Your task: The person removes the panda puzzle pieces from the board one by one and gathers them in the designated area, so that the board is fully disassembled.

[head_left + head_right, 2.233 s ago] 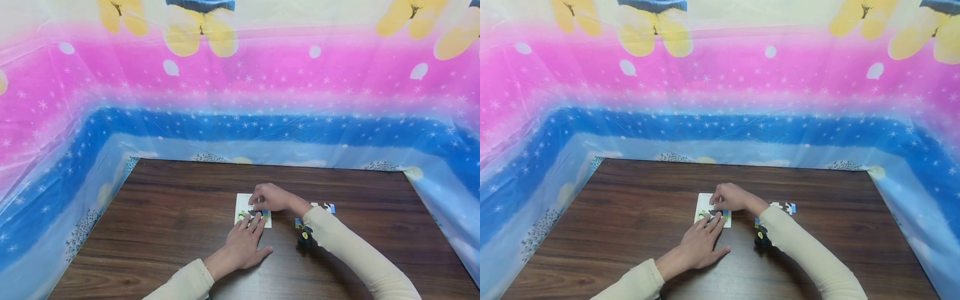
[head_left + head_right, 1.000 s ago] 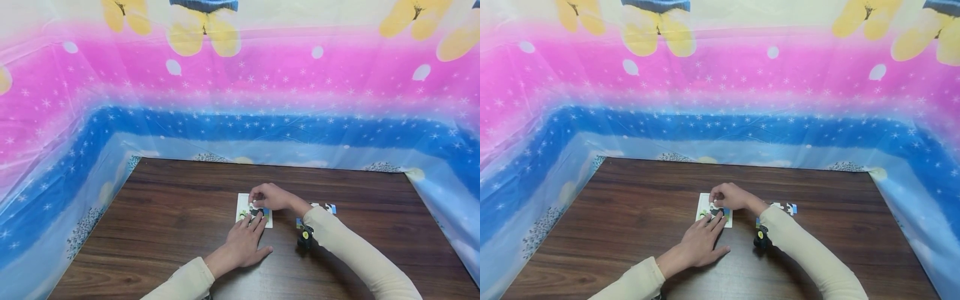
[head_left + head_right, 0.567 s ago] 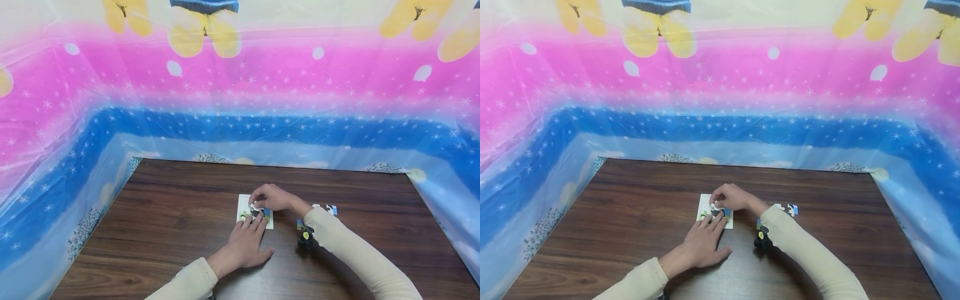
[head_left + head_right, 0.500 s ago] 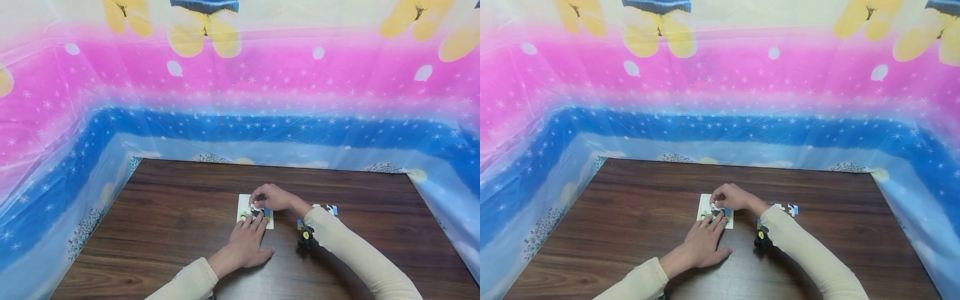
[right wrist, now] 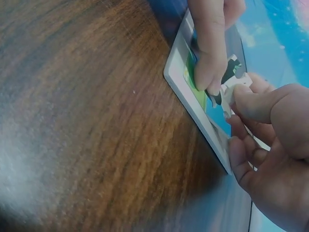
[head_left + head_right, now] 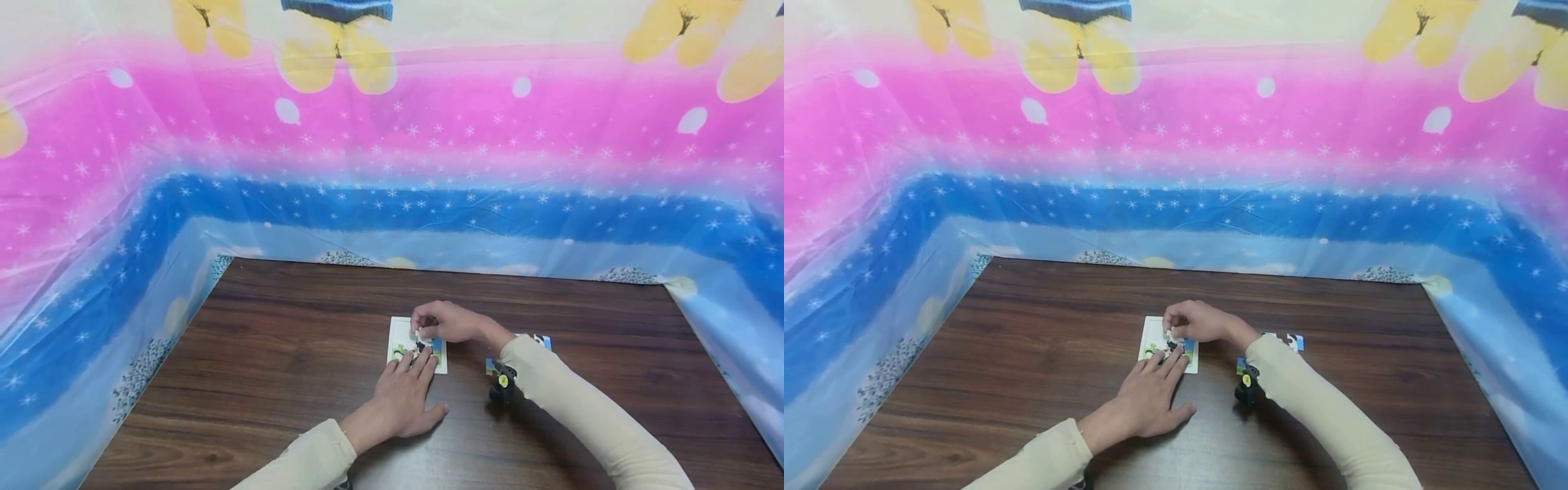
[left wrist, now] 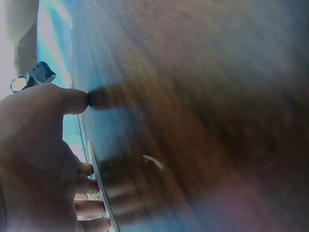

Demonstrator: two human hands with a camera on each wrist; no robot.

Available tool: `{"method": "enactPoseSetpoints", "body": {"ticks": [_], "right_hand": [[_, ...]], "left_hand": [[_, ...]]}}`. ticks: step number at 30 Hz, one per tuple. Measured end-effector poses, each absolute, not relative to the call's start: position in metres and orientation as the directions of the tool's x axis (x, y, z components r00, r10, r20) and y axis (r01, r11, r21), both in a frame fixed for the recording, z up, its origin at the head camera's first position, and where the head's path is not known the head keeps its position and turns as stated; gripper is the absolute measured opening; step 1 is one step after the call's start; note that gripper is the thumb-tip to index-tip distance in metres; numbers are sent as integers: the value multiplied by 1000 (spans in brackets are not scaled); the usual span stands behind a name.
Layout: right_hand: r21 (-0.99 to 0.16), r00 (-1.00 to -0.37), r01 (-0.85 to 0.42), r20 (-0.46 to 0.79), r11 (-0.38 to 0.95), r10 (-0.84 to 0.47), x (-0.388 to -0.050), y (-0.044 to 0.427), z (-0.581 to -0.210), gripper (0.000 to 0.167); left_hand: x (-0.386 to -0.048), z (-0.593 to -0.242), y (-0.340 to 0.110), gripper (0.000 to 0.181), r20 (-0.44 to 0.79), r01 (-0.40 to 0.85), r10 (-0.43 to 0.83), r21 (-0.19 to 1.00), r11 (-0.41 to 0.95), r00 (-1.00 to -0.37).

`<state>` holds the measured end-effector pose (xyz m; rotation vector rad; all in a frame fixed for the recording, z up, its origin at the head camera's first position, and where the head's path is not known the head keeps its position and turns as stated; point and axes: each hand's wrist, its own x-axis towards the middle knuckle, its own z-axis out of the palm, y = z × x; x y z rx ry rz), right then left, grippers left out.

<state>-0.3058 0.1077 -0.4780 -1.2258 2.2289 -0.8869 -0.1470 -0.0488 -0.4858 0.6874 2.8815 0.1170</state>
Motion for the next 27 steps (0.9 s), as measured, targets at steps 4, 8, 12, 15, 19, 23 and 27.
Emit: {"method": "enactPoseSetpoints", "body": {"ticks": [4,8,12,15,19,23,27], "right_hand": [[-729,-490,-558,-96,397,-866,-310,111,-479,8],[-718,-491,-564,-106,408,-865,-314,113,-479,10],[-714,-487,-564,-119,415,-866,-316,113,-479,14],[-722,-479,-561,-117,405,-870,-316,114,-480,13],[-730,-482,-554,-111,400,-869,-316,116,-481,12],[-741,-487,-539,-114,400,-866,-315,117,-482,12],[-754,-486,-526,-113,394,-866,-315,117,-482,12]], "left_hand": [[-147,-484,-49,85,-160,435,446,102,895,-880],[-145,-483,-48,84,-168,435,443,85,897,-881],[-144,-483,-49,84,-166,439,447,83,894,-879],[-144,-485,-50,84,-161,442,449,77,894,-879],[-145,-487,-49,84,-158,447,452,65,892,-878],[-144,-485,-49,84,-154,452,456,62,890,-877],[-144,-483,-49,84,-162,452,456,64,890,-875]]}}
